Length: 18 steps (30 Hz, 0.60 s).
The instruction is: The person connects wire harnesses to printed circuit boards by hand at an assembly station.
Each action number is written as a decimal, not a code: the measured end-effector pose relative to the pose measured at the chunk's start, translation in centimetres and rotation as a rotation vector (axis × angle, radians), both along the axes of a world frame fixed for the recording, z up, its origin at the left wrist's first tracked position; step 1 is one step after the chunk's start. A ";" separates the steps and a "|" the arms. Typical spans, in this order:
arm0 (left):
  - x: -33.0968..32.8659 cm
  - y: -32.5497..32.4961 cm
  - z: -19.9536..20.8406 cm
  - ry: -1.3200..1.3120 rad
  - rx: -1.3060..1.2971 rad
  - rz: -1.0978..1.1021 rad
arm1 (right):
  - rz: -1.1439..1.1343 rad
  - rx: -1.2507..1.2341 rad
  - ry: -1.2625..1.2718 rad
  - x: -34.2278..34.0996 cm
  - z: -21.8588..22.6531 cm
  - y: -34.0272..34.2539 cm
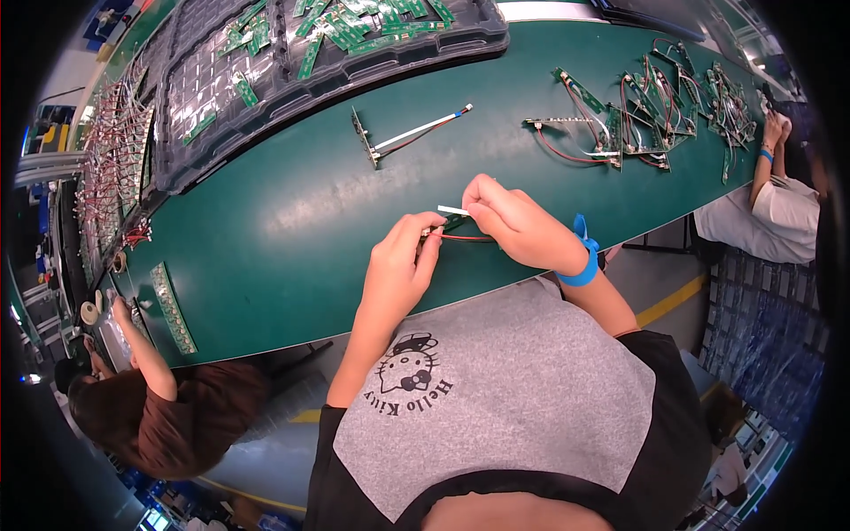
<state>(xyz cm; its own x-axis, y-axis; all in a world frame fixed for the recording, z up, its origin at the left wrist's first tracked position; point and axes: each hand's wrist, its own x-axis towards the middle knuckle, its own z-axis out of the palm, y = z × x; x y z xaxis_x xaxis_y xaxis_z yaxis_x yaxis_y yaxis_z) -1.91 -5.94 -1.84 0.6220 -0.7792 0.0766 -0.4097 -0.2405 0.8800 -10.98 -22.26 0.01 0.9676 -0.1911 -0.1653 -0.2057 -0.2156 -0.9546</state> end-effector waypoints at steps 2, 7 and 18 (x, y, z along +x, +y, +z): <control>-0.3 0.0 0.1 0.014 -0.035 0.024 | -0.003 0.016 -0.006 -0.2 0.0 0.2; 0.1 0.7 -1.2 0.305 -0.079 0.060 | 0.030 0.039 -0.028 -0.2 -0.3 0.1; 1.1 0.7 -0.8 0.945 -0.351 -0.077 | -0.144 0.005 -0.169 -0.3 -0.6 0.4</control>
